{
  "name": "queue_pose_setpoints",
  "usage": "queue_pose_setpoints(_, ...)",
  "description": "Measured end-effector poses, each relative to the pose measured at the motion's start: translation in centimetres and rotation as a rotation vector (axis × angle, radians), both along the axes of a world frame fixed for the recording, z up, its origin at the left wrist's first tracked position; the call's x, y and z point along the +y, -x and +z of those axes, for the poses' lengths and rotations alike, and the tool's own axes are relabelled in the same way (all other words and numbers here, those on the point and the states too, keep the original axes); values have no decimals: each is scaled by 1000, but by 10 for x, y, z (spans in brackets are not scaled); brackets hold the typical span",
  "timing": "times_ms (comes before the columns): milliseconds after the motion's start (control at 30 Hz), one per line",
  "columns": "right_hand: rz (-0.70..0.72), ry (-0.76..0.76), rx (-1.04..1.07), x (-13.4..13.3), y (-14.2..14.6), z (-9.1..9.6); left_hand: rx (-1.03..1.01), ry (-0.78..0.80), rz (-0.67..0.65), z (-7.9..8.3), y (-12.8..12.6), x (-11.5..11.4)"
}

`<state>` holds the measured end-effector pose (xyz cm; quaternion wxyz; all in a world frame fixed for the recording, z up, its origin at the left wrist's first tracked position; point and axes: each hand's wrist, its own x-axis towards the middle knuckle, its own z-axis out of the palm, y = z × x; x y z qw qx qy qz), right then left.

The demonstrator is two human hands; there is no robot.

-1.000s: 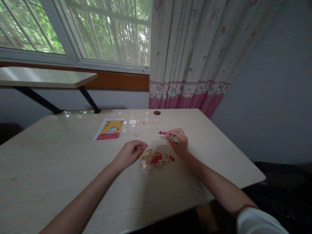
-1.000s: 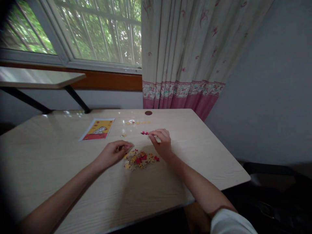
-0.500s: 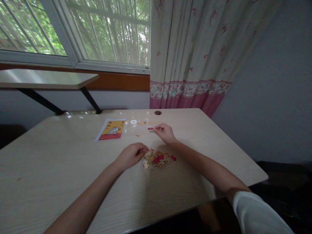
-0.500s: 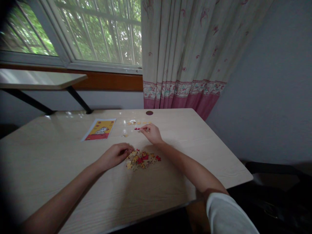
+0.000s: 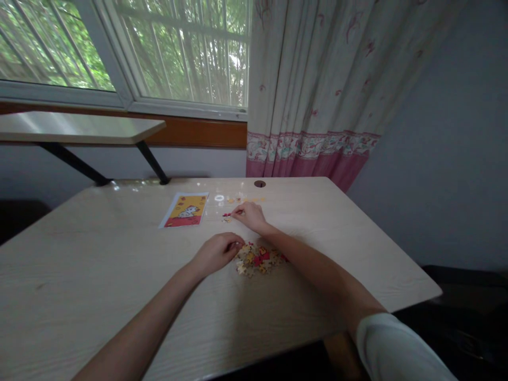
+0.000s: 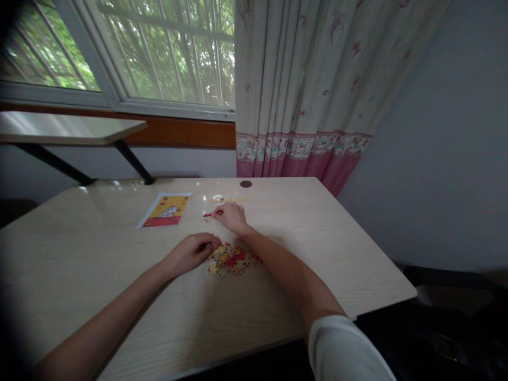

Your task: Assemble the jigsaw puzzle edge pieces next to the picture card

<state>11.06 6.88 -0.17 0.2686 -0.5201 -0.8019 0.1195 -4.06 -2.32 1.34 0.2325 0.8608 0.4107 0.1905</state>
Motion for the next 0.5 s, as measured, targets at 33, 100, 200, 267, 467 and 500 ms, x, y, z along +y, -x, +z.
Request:
queue_pose_setpoints(33,-1,-6,-6,0,0,-1,1,0,1,0,0,0)
queue_pose_setpoints(100,2,-20,-16,0,0,-2,0,0,-1,1,-1,0)
queue_pose_setpoints(200,19,-63,-5,0,0,-4,4,2,-5,0,-1,0)
queue_pose_setpoints(267,37,-86,5,0,0,-3,9,2,-4,0,-1,0)
queue_pose_setpoints(467,123,-100,-48,-3,3,0,17,1,5,0,-1,0)
queue_pose_setpoints(500,140,-98,-54,-3,3,0,19,1,5,0,-1,0)
